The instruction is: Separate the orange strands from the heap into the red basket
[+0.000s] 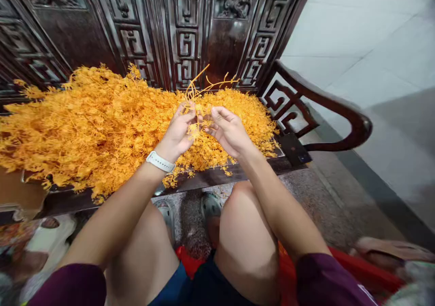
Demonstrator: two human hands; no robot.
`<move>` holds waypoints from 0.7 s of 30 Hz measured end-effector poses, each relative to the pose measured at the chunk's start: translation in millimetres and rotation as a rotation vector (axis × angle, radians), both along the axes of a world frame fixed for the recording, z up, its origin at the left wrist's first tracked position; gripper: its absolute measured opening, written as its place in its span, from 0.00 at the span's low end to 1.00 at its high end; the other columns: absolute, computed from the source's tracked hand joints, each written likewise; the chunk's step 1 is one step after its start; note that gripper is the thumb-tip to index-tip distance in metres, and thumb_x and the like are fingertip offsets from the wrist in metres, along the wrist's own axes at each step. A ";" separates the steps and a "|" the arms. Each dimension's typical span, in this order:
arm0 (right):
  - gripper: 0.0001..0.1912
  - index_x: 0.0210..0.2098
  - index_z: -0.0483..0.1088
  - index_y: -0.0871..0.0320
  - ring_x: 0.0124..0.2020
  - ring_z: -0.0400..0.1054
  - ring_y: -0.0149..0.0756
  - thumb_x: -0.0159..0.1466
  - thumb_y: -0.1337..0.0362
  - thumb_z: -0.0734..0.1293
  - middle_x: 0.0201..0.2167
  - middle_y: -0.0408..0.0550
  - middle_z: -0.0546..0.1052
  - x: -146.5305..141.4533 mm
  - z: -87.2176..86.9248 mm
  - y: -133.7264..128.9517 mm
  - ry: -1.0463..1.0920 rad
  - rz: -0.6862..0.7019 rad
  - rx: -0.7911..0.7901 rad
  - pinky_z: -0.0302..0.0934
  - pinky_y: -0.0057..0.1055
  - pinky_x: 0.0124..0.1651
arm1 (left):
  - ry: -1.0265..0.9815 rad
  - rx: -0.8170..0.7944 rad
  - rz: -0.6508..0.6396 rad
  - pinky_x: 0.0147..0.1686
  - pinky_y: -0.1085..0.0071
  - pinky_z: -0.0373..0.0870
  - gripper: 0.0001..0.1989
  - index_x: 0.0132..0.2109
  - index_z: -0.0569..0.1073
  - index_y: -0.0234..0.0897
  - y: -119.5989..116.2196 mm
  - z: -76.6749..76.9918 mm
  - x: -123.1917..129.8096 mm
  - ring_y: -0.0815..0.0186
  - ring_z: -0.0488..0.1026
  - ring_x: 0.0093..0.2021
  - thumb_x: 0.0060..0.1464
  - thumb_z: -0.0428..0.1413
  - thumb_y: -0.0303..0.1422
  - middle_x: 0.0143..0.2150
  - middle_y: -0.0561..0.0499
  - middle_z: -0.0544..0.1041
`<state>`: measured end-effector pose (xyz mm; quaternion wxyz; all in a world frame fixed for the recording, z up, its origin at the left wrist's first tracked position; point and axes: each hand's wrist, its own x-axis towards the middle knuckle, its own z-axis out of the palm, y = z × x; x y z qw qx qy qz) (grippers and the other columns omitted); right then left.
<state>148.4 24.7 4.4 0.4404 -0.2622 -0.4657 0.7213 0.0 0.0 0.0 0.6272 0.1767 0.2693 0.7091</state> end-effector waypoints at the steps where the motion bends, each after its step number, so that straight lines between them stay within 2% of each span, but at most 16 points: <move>1: 0.21 0.39 0.75 0.52 0.34 0.69 0.27 0.57 0.49 0.82 0.39 0.42 0.77 -0.1 1.2 -0.9 -0.020 -0.007 0.014 0.71 0.29 0.43 | 0.006 -0.002 0.014 0.28 0.76 0.69 0.11 0.39 0.69 0.40 1.5 -1.1 -2.5 0.74 0.76 0.27 0.60 0.61 0.19 0.29 0.59 0.77; 4: 0.22 0.40 0.74 0.52 0.34 0.68 0.29 0.55 0.49 0.83 0.37 0.41 0.76 -1.0 2.6 -2.6 -0.081 -0.041 0.079 0.71 0.31 0.42 | 0.031 0.002 0.032 0.32 0.76 0.71 0.12 0.39 0.69 0.39 4.6 -4.0 -8.3 0.73 0.78 0.30 0.58 0.63 0.19 0.32 0.58 0.78; 9: 0.22 0.36 0.72 0.53 0.33 0.66 0.30 0.51 0.54 0.85 0.33 0.40 0.73 -2.9 -3.0 0.2 -0.158 -0.124 0.212 0.68 0.32 0.38 | 0.077 0.042 -0.007 0.37 0.75 0.75 0.09 0.41 0.73 0.39 4.7 -7.4 -9.3 0.72 0.79 0.35 0.59 0.66 0.25 0.35 0.56 0.79; 12: 0.21 0.34 0.71 0.54 0.31 0.64 0.29 0.53 0.54 0.84 0.31 0.40 0.73 -1.8 -4.8 3.3 -0.140 -0.168 0.219 0.65 0.32 0.37 | 0.089 0.076 -0.037 0.39 0.76 0.75 0.10 0.42 0.75 0.39 3.6 -9.1 -8.1 0.71 0.80 0.38 0.57 0.66 0.22 0.37 0.54 0.80; 16: 0.22 0.35 0.71 0.54 0.31 0.64 0.29 0.54 0.53 0.83 0.32 0.41 0.75 0.7 -2.5 4.0 -0.127 -0.193 0.223 0.63 0.32 0.38 | 0.143 0.086 -0.075 0.31 0.79 0.71 0.18 0.47 0.78 0.41 1.0 -9.0 -7.2 0.73 0.77 0.35 0.53 0.64 0.17 0.37 0.54 0.80; 21: 0.23 0.34 0.71 0.55 0.31 0.62 0.28 0.54 0.51 0.83 0.30 0.40 0.72 0.0 -2.6 3.2 -0.130 -0.181 0.230 0.61 0.32 0.37 | 0.225 0.017 -0.051 0.23 0.78 0.61 0.15 0.46 0.77 0.41 -2.5 -6.0 -3.1 0.72 0.73 0.31 0.54 0.66 0.20 0.37 0.52 0.78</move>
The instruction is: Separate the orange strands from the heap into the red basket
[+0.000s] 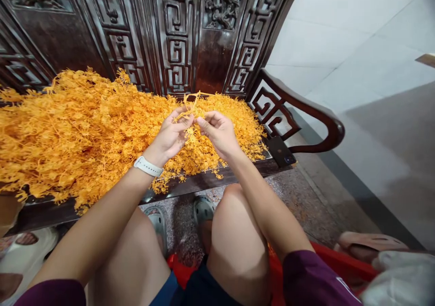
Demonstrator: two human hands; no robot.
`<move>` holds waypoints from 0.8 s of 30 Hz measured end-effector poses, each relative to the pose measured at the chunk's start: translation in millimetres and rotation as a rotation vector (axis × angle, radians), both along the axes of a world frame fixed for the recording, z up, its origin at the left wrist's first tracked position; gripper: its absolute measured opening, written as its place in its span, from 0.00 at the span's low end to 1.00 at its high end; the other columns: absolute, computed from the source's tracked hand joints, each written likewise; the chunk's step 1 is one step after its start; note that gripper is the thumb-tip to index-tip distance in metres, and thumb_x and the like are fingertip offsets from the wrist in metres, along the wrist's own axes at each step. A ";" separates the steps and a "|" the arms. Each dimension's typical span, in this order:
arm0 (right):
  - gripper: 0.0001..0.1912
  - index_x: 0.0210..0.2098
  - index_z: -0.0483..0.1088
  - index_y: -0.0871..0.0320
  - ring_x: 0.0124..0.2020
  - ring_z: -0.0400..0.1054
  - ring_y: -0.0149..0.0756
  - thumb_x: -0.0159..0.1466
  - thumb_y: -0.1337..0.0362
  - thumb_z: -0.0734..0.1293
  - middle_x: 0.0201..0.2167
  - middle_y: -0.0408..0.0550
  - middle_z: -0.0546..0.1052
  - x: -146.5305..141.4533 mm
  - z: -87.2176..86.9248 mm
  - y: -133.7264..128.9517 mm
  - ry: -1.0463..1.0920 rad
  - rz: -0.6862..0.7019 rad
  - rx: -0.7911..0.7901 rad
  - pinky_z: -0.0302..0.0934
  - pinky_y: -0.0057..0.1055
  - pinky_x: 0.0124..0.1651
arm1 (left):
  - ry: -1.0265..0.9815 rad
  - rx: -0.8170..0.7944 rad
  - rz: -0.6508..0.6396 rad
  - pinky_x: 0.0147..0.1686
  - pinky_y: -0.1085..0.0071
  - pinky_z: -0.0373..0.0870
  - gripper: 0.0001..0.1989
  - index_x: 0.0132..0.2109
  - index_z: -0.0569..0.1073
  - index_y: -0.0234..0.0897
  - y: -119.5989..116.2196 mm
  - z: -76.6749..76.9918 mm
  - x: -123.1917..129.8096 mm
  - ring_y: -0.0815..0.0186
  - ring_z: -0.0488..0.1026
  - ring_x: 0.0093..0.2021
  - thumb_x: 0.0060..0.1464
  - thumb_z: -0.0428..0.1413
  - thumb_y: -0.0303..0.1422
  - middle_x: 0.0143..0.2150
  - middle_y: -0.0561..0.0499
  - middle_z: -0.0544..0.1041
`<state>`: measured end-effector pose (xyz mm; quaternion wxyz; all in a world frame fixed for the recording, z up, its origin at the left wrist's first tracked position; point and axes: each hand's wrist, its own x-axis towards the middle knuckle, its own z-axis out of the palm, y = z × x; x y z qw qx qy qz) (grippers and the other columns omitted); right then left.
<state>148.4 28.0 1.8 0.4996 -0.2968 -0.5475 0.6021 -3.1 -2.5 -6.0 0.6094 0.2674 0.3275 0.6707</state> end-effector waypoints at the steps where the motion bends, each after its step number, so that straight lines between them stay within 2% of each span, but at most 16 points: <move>1: 0.23 0.34 0.71 0.55 0.30 0.62 0.28 0.54 0.51 0.83 0.29 0.39 0.72 -0.4 -0.8 0.4 0.001 -0.014 0.009 0.61 0.32 0.36 | 0.021 -0.011 0.005 0.23 0.77 0.59 0.16 0.46 0.77 0.41 -0.5 0.4 1.4 0.72 0.72 0.30 0.54 0.66 0.20 0.37 0.53 0.78; 5: 0.23 0.33 0.70 0.54 0.29 0.60 0.29 0.54 0.48 0.82 0.28 0.39 0.71 -1.8 -3.7 3.4 -0.012 -0.074 0.045 0.59 0.33 0.35 | 0.060 -0.050 0.016 0.22 0.78 0.55 0.17 0.45 0.77 0.40 -1.4 0.8 7.0 0.73 0.73 0.31 0.52 0.65 0.16 0.37 0.53 0.78; 10: 0.22 0.34 0.70 0.55 0.30 0.60 0.28 0.55 0.50 0.81 0.29 0.40 0.70 -2.1 -2.4 2.9 -0.021 -0.071 0.049 0.58 0.32 0.34 | 0.068 -0.089 0.028 0.32 0.78 0.67 0.13 0.43 0.76 0.36 -0.6 3.4 8.7 0.75 0.73 0.32 0.55 0.61 0.15 0.38 0.53 0.79; 14: 0.21 0.34 0.68 0.54 0.32 0.62 0.29 0.55 0.55 0.82 0.31 0.41 0.70 0.1 0.5 -0.1 0.110 0.134 -0.140 0.56 0.29 0.33 | -0.040 -0.130 -0.038 0.32 0.77 0.68 0.13 0.38 0.73 0.35 -1.9 11.1 6.4 0.75 0.71 0.30 0.53 0.57 0.13 0.33 0.55 0.75; 17: 0.19 0.33 0.66 0.54 0.31 0.62 0.29 0.57 0.58 0.80 0.31 0.42 0.71 0.8 1.0 -1.2 0.203 0.266 -0.244 0.52 0.28 0.30 | -0.079 -0.099 -0.027 0.35 0.79 0.70 0.14 0.33 0.70 0.34 -5.1 17.2 5.8 0.76 0.72 0.30 0.47 0.55 0.10 0.32 0.55 0.73; 20: 0.17 0.33 0.65 0.55 0.28 0.59 0.28 0.59 0.61 0.78 0.31 0.42 0.70 0.3 4.5 -4.4 0.235 0.309 -0.255 0.51 0.28 0.28 | -0.077 -0.052 -0.014 0.35 0.80 0.70 0.16 0.32 0.69 0.34 -8.6 20.6 4.5 0.76 0.71 0.30 0.42 0.55 0.10 0.31 0.56 0.72; 22: 0.20 0.32 0.62 0.55 0.26 0.54 0.26 0.58 0.61 0.79 0.28 0.40 0.65 0.8 10.7 -10.7 0.307 0.360 -0.242 0.51 0.26 0.26 | -0.117 -0.039 -0.087 0.30 0.80 0.68 0.15 0.32 0.68 0.35 -9.0 19.7 2.4 0.76 0.68 0.27 0.41 0.54 0.11 0.29 0.56 0.69; 24: 0.26 0.30 0.59 0.54 0.25 0.49 0.25 0.56 0.55 0.81 0.26 0.38 0.59 3.2 18.7 -20.7 0.392 0.436 -0.197 0.50 0.23 0.24 | -0.160 -0.052 -0.134 0.27 0.79 0.65 0.15 0.32 0.67 0.35 -6.5 15.7 -0.4 0.76 0.66 0.24 0.41 0.54 0.12 0.28 0.56 0.68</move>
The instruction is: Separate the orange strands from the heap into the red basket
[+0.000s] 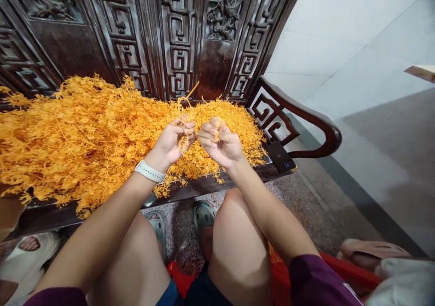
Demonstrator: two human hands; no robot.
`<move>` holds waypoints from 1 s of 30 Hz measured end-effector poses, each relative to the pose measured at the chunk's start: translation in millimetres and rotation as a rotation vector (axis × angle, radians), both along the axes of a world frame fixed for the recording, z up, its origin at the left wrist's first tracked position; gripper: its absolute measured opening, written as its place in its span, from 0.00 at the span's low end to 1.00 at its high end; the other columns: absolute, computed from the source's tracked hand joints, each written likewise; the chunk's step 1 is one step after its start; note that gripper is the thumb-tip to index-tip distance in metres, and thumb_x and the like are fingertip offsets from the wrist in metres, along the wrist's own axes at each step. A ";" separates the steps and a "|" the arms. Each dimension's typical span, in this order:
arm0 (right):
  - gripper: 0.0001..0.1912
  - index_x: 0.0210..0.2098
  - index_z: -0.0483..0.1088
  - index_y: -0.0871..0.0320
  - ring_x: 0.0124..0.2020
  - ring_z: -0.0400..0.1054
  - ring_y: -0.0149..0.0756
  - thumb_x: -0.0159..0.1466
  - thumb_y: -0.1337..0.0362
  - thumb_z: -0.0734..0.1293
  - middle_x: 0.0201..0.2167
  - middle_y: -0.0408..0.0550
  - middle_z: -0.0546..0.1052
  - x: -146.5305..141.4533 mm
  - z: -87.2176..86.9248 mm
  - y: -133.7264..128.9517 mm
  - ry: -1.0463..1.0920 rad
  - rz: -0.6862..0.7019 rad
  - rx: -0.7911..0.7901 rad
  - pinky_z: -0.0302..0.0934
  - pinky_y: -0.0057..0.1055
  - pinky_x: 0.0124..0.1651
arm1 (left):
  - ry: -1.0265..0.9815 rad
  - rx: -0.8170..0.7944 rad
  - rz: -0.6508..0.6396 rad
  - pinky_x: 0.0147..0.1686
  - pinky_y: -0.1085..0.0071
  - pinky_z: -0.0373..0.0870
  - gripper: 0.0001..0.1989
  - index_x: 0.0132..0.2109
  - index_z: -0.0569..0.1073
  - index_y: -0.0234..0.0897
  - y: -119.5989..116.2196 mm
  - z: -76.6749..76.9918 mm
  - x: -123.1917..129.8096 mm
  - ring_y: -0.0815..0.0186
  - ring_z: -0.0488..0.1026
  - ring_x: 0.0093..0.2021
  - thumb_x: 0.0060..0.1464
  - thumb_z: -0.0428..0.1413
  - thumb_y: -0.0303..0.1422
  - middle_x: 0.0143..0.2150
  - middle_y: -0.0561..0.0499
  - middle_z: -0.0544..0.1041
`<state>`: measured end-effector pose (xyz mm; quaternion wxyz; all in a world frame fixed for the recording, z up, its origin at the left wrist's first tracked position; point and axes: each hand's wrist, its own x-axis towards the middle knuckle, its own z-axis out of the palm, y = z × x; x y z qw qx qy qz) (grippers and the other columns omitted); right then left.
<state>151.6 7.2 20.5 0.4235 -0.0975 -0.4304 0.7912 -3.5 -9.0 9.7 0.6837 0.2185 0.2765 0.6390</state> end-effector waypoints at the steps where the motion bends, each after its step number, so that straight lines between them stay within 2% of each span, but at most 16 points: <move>1: 0.29 0.30 0.58 0.54 0.24 0.48 0.25 0.56 0.52 0.82 0.26 0.37 0.57 1.8 3.8 -5.6 0.027 0.042 0.041 0.50 0.23 0.23 | -0.014 -0.012 0.017 0.26 0.78 0.65 0.15 0.32 0.67 0.36 2.3 -3.0 -1.5 0.75 0.66 0.24 0.42 0.54 0.12 0.28 0.56 0.69; 3: 0.31 0.28 0.58 0.54 0.23 0.50 0.25 0.55 0.47 0.82 0.25 0.37 0.59 6.0 9.6 -15.0 0.003 0.151 0.165 0.50 0.23 0.21 | -0.009 -0.024 0.104 0.29 0.77 0.68 0.13 0.35 0.69 0.36 8.1 -9.7 -4.7 0.74 0.69 0.27 0.47 0.57 0.14 0.31 0.55 0.73; 5: 0.30 0.27 0.61 0.54 0.23 0.54 0.26 0.53 0.47 0.83 0.25 0.40 0.63 9.6 12.4 -17.6 -0.088 0.217 0.279 0.52 0.25 0.21 | 0.023 -0.023 0.168 0.33 0.76 0.71 0.10 0.37 0.72 0.37 13.4 -15.1 -8.5 0.73 0.72 0.31 0.54 0.61 0.18 0.34 0.54 0.76; 6: 0.29 0.27 0.62 0.53 0.24 0.56 0.27 0.52 0.47 0.83 0.27 0.41 0.66 11.0 12.6 -15.0 -0.126 0.178 0.300 0.55 0.26 0.22 | 0.044 -0.026 0.181 0.34 0.76 0.71 0.08 0.38 0.73 0.37 15.2 -16.8 -10.6 0.73 0.73 0.32 0.56 0.62 0.21 0.34 0.53 0.77; 7: 0.28 0.29 0.64 0.53 0.25 0.58 0.28 0.52 0.46 0.82 0.30 0.43 0.68 12.4 11.9 -9.7 -0.148 0.079 0.292 0.58 0.27 0.23 | 0.066 -0.032 0.188 0.34 0.76 0.71 0.07 0.38 0.73 0.37 16.4 -17.6 -13.0 0.72 0.74 0.33 0.58 0.64 0.23 0.35 0.53 0.77; 10: 0.23 0.37 0.67 0.52 0.35 0.65 0.34 0.58 0.44 0.77 0.40 0.49 0.71 18.1 4.5 17.9 -0.149 -0.330 0.125 0.69 0.33 0.34 | 0.087 -0.045 0.215 0.34 0.76 0.71 0.08 0.36 0.73 0.37 16.9 -15.9 -20.1 0.73 0.74 0.33 0.59 0.65 0.26 0.36 0.52 0.79; 11: 0.21 0.38 0.68 0.53 0.39 0.67 0.36 0.60 0.46 0.75 0.41 0.51 0.71 20.8 0.3 28.5 -0.157 -0.416 0.033 0.71 0.35 0.37 | 0.084 -0.042 0.221 0.35 0.76 0.71 0.08 0.36 0.73 0.37 16.5 -14.6 -21.9 0.74 0.74 0.33 0.60 0.65 0.27 0.36 0.53 0.79; 13: 0.15 0.37 0.69 0.54 0.40 0.68 0.39 0.60 0.53 0.74 0.40 0.53 0.69 26.7 -8.8 46.5 -0.191 -0.492 -0.184 0.72 0.36 0.39 | 0.087 -0.032 0.225 0.35 0.77 0.71 0.08 0.35 0.73 0.37 15.6 -12.0 -24.0 0.74 0.74 0.32 0.59 0.66 0.27 0.35 0.53 0.79; 15: 0.11 0.34 0.68 0.55 0.36 0.66 0.35 0.59 0.60 0.73 0.37 0.51 0.68 31.4 -16.0 56.5 -0.184 -0.526 -0.379 0.70 0.33 0.35 | 0.106 -0.027 0.212 0.34 0.76 0.71 0.08 0.36 0.74 0.37 15.1 -10.3 -23.6 0.74 0.74 0.32 0.59 0.66 0.27 0.35 0.53 0.79; 17: 0.10 0.34 0.68 0.56 0.33 0.65 0.31 0.59 0.62 0.73 0.35 0.48 0.69 33.0 -18.6 57.7 -0.124 -0.538 -0.445 0.68 0.29 0.34 | 0.134 -0.013 0.192 0.34 0.76 0.71 0.07 0.36 0.75 0.37 15.3 -10.1 -21.1 0.74 0.74 0.32 0.60 0.66 0.27 0.36 0.52 0.80; 20: 0.12 0.39 0.71 0.56 0.30 0.63 0.28 0.59 0.60 0.75 0.35 0.44 0.72 28.3 -14.7 48.3 -0.135 -0.519 -0.305 0.64 0.27 0.33 | 0.220 0.020 0.187 0.34 0.75 0.70 0.06 0.38 0.76 0.36 16.7 -12.4 -15.6 0.73 0.74 0.32 0.60 0.67 0.28 0.36 0.50 0.81; 24: 0.18 0.44 0.76 0.54 0.27 0.61 0.28 0.61 0.51 0.78 0.33 0.42 0.73 13.4 -11.1 32.1 -0.427 -0.490 0.122 0.57 0.30 0.29 | 0.350 0.105 0.203 0.38 0.72 0.72 0.09 0.38 0.76 0.36 17.2 -17.4 -9.8 0.71 0.77 0.34 0.54 0.69 0.24 0.37 0.50 0.82; 27: 0.19 0.38 0.75 0.53 0.27 0.60 0.30 0.61 0.47 0.79 0.30 0.42 0.72 4.4 -15.2 26.8 -0.569 -0.489 0.411 0.56 0.32 0.30 | 0.388 0.165 0.160 0.38 0.70 0.73 0.09 0.36 0.77 0.34 15.4 -18.0 -8.1 0.71 0.76 0.31 0.51 0.68 0.20 0.36 0.50 0.82; 28: 0.19 0.35 0.74 0.53 0.27 0.60 0.30 0.62 0.46 0.79 0.28 0.41 0.71 2.6 -16.6 26.1 -0.565 -0.476 0.452 0.55 0.33 0.31 | 0.380 0.160 0.145 0.36 0.71 0.72 0.09 0.36 0.78 0.34 14.3 -17.1 -7.6 0.72 0.75 0.30 0.51 0.67 0.19 0.36 0.50 0.81; 30: 0.21 0.33 0.70 0.53 0.27 0.59 0.31 0.62 0.45 0.78 0.27 0.40 0.68 -0.1 -17.1 24.5 -0.492 -0.408 0.425 0.55 0.33 0.31 | 0.322 0.113 0.112 0.33 0.72 0.71 0.09 0.35 0.77 0.34 11.1 -13.1 -5.7 0.73 0.73 0.28 0.50 0.65 0.17 0.34 0.51 0.80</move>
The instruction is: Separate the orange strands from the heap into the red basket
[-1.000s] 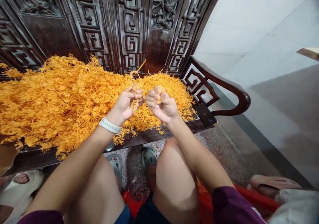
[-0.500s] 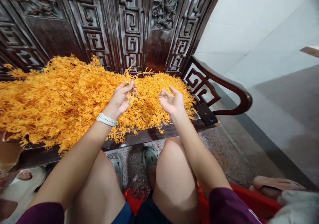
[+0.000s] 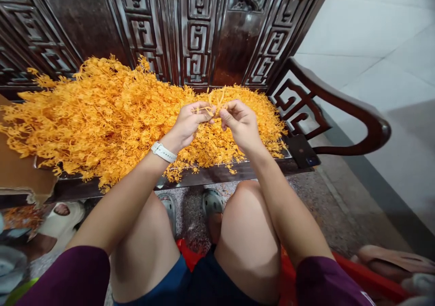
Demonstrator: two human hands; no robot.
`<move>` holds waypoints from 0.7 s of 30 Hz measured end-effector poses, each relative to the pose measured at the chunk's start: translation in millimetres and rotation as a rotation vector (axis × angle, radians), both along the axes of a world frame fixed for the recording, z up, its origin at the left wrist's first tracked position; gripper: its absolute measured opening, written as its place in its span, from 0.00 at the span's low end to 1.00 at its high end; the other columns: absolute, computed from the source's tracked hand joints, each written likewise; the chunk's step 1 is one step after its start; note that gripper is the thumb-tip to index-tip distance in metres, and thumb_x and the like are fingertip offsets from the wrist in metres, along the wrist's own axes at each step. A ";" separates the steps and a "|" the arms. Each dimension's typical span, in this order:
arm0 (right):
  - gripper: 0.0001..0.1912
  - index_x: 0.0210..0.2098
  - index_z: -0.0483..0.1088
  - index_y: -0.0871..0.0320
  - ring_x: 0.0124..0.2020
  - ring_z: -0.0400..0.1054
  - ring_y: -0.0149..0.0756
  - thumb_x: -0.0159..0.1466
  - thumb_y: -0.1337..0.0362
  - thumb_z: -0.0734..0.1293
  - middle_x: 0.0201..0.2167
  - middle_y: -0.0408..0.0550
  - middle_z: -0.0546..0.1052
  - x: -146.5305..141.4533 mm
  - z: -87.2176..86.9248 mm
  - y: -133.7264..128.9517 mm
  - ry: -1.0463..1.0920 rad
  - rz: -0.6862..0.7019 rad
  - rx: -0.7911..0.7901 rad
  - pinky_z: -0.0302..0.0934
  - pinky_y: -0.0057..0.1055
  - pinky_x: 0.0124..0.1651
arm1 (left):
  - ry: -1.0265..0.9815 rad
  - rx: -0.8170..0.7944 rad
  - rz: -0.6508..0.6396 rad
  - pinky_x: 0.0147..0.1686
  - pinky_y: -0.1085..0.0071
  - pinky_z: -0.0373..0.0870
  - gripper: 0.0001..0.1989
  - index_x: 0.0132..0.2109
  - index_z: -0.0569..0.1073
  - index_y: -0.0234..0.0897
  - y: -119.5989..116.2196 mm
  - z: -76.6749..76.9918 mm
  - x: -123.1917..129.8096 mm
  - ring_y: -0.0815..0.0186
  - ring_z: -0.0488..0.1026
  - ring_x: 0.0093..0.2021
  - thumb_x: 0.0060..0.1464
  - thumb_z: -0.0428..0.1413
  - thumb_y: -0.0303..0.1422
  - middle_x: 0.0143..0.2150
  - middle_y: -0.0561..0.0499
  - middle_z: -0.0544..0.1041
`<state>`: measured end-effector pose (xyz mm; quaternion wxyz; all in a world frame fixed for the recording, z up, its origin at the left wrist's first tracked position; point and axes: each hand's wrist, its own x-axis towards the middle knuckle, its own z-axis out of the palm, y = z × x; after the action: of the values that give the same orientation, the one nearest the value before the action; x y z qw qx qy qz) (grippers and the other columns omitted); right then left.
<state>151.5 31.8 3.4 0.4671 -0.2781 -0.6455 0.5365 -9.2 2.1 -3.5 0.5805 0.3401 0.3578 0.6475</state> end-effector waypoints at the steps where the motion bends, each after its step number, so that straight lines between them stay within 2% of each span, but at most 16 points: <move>1: 0.22 0.33 0.69 0.52 0.27 0.60 0.31 0.61 0.45 0.79 0.27 0.40 0.67 -1.2 1.1 -1.1 0.049 0.046 -0.051 0.56 0.33 0.32 | -0.048 -0.033 -0.011 0.32 0.72 0.70 0.10 0.35 0.76 0.34 -2.2 2.8 1.6 0.73 0.72 0.27 0.50 0.64 0.17 0.33 0.52 0.79; 4: 0.25 0.35 0.68 0.52 0.31 0.61 0.32 0.58 0.43 0.80 0.32 0.42 0.68 -5.0 8.0 -5.2 0.140 0.175 -0.178 0.57 0.32 0.33 | -0.174 -0.084 -0.003 0.31 0.74 0.68 0.11 0.35 0.72 0.36 -10.0 12.3 9.1 0.75 0.69 0.26 0.49 0.60 0.15 0.30 0.55 0.75; 7: 0.26 0.34 0.69 0.53 0.33 0.61 0.32 0.56 0.43 0.81 0.37 0.45 0.67 -5.2 15.0 -8.2 0.142 0.252 -0.153 0.58 0.32 0.34 | -0.189 -0.057 0.057 0.31 0.75 0.66 0.14 0.35 0.70 0.36 -16.7 19.7 14.9 0.76 0.68 0.26 0.45 0.57 0.13 0.30 0.57 0.73; 9: 0.26 0.31 0.68 0.54 0.34 0.60 0.32 0.54 0.44 0.83 0.37 0.45 0.66 -1.1 17.7 -10.4 0.178 0.312 -0.137 0.59 0.33 0.34 | -0.173 -0.040 0.057 0.30 0.74 0.65 0.14 0.35 0.69 0.36 -17.5 22.5 12.1 0.76 0.67 0.25 0.47 0.56 0.13 0.30 0.57 0.71; 12: 0.32 0.22 0.61 0.54 0.31 0.59 0.32 0.51 0.43 0.83 0.32 0.44 0.63 9.6 20.3 -17.4 0.237 0.541 -0.150 0.61 0.35 0.33 | -0.204 -0.023 0.093 0.31 0.75 0.65 0.13 0.35 0.68 0.36 -9.7 22.7 -8.0 0.77 0.64 0.24 0.53 0.52 0.13 0.30 0.56 0.69; 14: 0.36 0.19 0.58 0.54 0.28 0.58 0.33 0.48 0.38 0.83 0.27 0.44 0.62 15.7 22.3 -22.4 0.171 0.653 -0.151 0.61 0.37 0.30 | -0.223 -0.020 0.182 0.34 0.75 0.69 0.11 0.39 0.71 0.36 0.0 20.2 -29.2 0.76 0.69 0.27 0.59 0.52 0.16 0.33 0.54 0.72; 15: 0.36 0.19 0.59 0.53 0.27 0.57 0.33 0.46 0.37 0.82 0.26 0.43 0.61 17.6 23.1 -23.4 0.133 0.622 -0.149 0.61 0.37 0.29 | -0.223 -0.023 0.229 0.35 0.74 0.71 0.10 0.42 0.73 0.37 5.0 18.3 -40.1 0.75 0.73 0.30 0.62 0.53 0.18 0.36 0.53 0.75; 17: 0.32 0.23 0.64 0.52 0.27 0.58 0.33 0.48 0.37 0.82 0.26 0.43 0.63 18.6 23.0 -19.4 0.127 0.396 -0.163 0.59 0.36 0.29 | -0.224 -0.035 0.290 0.39 0.74 0.74 0.08 0.49 0.74 0.38 13.2 14.1 -58.2 0.72 0.79 0.37 0.65 0.57 0.23 0.42 0.51 0.78; 19: 0.25 0.28 0.68 0.51 0.29 0.61 0.33 0.55 0.42 0.80 0.28 0.44 0.66 17.3 18.9 -7.3 0.203 0.118 -0.220 0.59 0.36 0.31 | -0.232 -0.043 0.305 0.42 0.73 0.75 0.09 0.52 0.74 0.38 17.4 10.7 -67.3 0.69 0.81 0.43 0.66 0.59 0.26 0.46 0.50 0.79; 21: 0.19 0.31 0.69 0.51 0.29 0.62 0.31 0.60 0.48 0.79 0.31 0.44 0.70 15.1 11.0 7.5 0.252 -0.032 -0.343 0.59 0.35 0.32 | -0.225 -0.048 0.298 0.42 0.74 0.76 0.09 0.52 0.75 0.38 17.8 8.8 -66.5 0.67 0.82 0.47 0.66 0.60 0.27 0.47 0.49 0.80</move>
<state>166.6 39.3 14.5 0.4985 -0.2942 -0.4768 0.6616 -75.7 19.9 5.3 0.5224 0.1950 0.3523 0.7517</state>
